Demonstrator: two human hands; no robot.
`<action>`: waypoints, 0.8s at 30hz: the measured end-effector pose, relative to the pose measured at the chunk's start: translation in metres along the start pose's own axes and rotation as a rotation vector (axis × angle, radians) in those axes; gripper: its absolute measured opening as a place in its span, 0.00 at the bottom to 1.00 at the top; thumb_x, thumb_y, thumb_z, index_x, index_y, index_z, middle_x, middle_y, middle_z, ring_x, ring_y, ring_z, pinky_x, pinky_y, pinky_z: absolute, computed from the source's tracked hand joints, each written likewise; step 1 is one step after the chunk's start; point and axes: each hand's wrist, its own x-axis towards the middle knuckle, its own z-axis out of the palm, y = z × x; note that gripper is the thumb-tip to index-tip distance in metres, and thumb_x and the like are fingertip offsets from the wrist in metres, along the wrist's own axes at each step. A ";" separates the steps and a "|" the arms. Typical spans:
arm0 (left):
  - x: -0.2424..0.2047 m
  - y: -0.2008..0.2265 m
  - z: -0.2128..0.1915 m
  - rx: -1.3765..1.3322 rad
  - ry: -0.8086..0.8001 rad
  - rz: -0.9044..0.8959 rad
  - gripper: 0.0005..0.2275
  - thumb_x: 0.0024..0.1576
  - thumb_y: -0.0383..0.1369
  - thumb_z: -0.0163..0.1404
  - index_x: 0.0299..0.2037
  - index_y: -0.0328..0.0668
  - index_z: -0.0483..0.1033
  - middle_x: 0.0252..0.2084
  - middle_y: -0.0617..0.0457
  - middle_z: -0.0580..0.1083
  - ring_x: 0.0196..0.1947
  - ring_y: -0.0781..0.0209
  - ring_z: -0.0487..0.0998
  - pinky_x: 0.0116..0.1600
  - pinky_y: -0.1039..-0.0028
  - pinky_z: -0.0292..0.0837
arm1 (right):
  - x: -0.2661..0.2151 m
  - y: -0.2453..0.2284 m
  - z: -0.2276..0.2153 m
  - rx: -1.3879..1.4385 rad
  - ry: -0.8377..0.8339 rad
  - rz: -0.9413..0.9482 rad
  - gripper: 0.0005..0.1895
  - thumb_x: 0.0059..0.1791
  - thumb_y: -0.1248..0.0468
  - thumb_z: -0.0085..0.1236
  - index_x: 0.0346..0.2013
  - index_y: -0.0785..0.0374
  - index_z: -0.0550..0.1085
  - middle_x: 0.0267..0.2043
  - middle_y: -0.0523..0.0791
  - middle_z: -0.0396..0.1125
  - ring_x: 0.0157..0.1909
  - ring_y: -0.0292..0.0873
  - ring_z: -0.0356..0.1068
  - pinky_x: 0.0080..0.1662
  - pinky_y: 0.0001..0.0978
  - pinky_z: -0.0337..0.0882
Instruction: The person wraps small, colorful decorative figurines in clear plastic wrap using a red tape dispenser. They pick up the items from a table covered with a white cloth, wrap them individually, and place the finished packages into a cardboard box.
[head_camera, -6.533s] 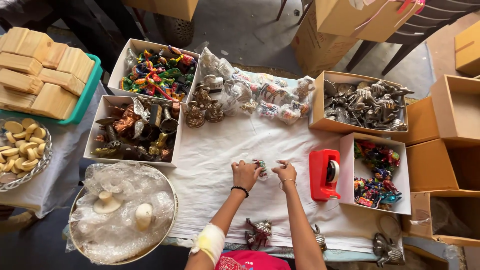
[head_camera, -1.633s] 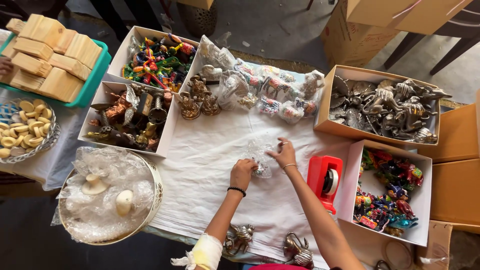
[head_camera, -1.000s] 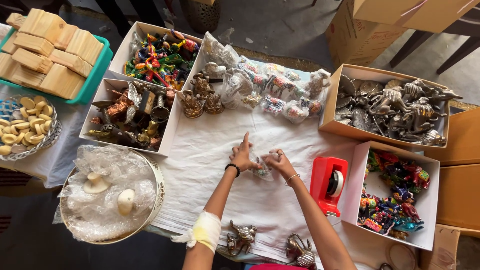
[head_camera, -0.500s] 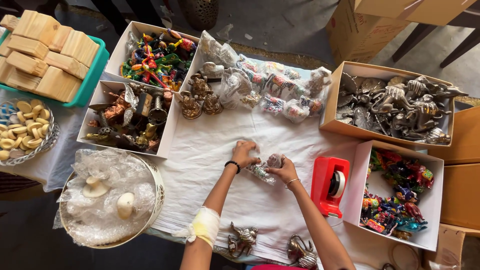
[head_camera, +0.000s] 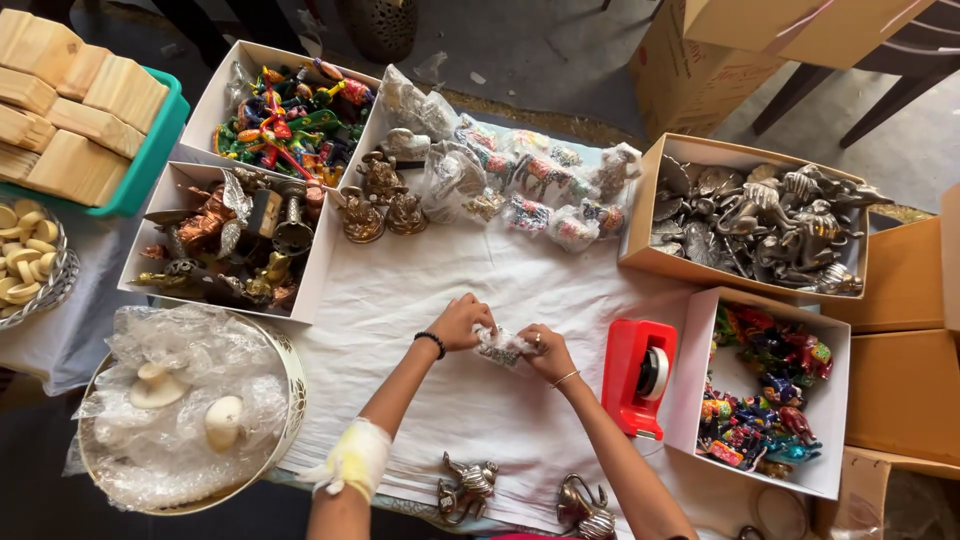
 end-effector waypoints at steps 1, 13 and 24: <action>-0.010 0.018 -0.012 0.054 -0.027 0.009 0.15 0.42 0.26 0.53 0.35 0.63 0.85 0.44 0.67 0.78 0.54 0.57 0.70 0.63 0.61 0.63 | -0.001 -0.013 -0.002 -0.152 -0.036 -0.070 0.20 0.36 0.80 0.63 0.37 0.56 0.82 0.40 0.38 0.74 0.39 0.40 0.70 0.41 0.32 0.72; -0.039 0.020 0.022 0.580 0.297 0.401 0.13 0.53 0.31 0.62 0.45 0.65 0.76 0.44 0.69 0.71 0.54 0.66 0.69 0.58 0.68 0.64 | -0.005 -0.005 -0.001 -0.273 -0.077 -0.306 0.25 0.30 0.83 0.57 0.25 0.46 0.84 0.36 0.36 0.71 0.39 0.43 0.65 0.39 0.32 0.70; -0.060 0.053 0.012 0.486 0.383 0.505 0.08 0.51 0.32 0.57 0.39 0.51 0.73 0.45 0.58 0.74 0.52 0.59 0.73 0.54 0.64 0.67 | -0.001 -0.052 -0.017 -0.361 -0.232 -0.446 0.13 0.34 0.76 0.62 0.24 0.54 0.80 0.42 0.39 0.72 0.45 0.46 0.68 0.46 0.36 0.72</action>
